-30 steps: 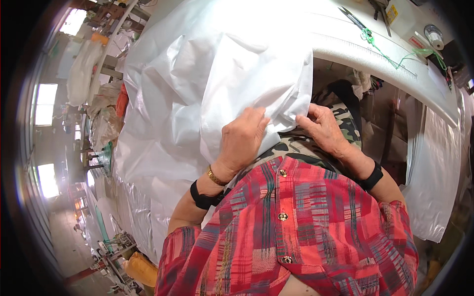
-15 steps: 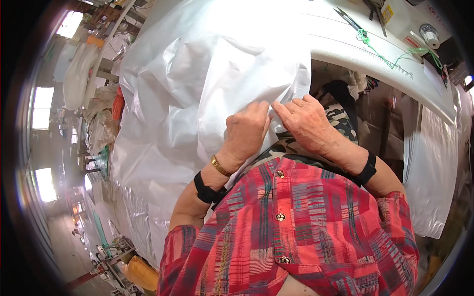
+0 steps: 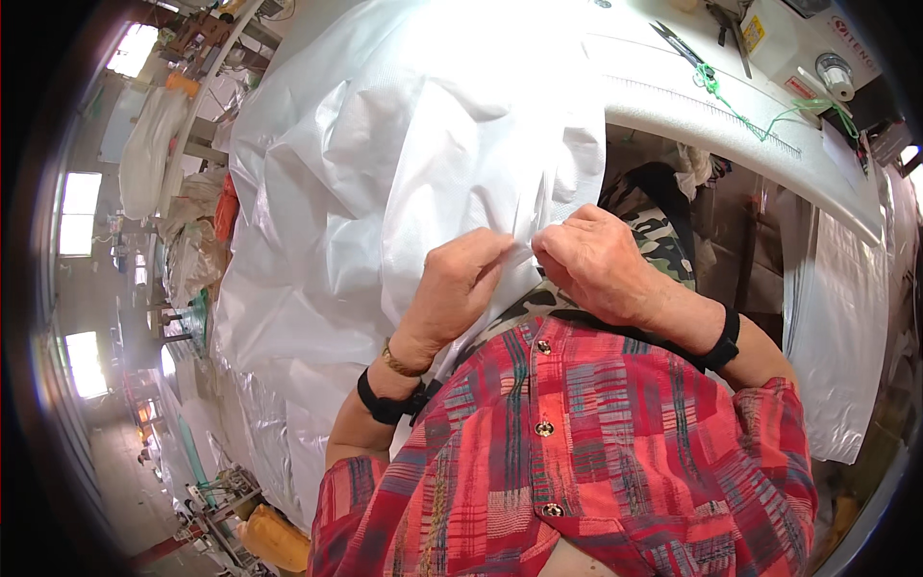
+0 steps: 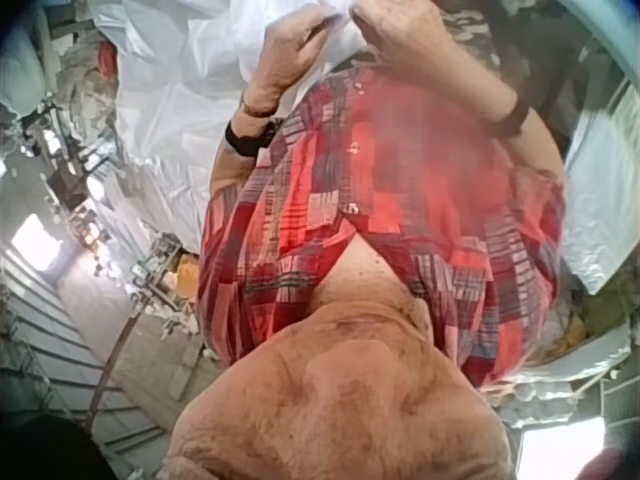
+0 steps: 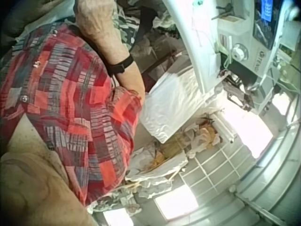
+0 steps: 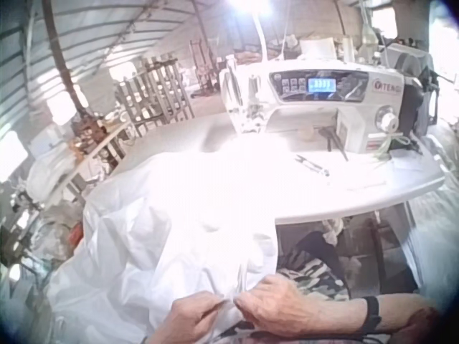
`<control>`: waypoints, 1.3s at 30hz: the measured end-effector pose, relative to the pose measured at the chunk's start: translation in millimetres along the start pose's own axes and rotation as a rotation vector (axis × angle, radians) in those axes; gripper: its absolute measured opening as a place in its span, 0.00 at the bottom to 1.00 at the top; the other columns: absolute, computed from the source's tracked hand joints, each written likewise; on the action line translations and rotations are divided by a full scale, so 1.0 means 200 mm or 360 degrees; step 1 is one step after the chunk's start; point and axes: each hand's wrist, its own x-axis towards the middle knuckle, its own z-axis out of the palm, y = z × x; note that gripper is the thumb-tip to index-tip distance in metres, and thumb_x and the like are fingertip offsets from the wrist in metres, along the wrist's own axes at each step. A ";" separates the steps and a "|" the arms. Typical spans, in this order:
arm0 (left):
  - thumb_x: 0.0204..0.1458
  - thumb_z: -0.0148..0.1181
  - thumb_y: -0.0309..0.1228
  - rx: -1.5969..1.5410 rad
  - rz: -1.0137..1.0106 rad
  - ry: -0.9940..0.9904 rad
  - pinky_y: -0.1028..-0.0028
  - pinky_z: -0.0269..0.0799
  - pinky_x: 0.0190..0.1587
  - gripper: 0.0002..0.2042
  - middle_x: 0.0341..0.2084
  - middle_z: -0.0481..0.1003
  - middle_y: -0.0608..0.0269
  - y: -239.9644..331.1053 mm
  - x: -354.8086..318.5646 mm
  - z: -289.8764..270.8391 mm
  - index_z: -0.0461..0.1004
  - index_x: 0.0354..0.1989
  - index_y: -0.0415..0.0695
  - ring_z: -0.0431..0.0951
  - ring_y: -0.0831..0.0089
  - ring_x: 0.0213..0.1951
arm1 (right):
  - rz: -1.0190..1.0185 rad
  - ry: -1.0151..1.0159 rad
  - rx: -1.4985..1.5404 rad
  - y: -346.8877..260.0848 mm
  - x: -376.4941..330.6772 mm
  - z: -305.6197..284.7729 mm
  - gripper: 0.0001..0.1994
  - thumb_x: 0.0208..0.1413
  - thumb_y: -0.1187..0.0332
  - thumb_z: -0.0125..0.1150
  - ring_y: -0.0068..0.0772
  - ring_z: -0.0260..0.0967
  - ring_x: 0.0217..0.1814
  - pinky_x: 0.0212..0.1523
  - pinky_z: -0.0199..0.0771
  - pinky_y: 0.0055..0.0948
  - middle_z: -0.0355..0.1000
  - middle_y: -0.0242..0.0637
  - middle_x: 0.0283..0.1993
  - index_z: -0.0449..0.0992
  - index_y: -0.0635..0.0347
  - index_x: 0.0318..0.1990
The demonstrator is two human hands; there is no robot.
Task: Sewing large white plastic/woven sheets using an industrial sewing machine.
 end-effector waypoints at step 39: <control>0.56 0.54 0.24 -0.0096 0.0004 -0.0249 0.70 0.64 0.27 0.02 0.21 0.66 0.53 0.08 0.21 -0.03 0.70 0.35 0.39 0.68 0.61 0.22 | 0.0532 0.0175 0.0328 -0.13 0.02 0.00 0.07 0.54 0.74 0.59 0.47 0.67 0.31 0.32 0.67 0.38 0.65 0.44 0.28 0.65 0.64 0.31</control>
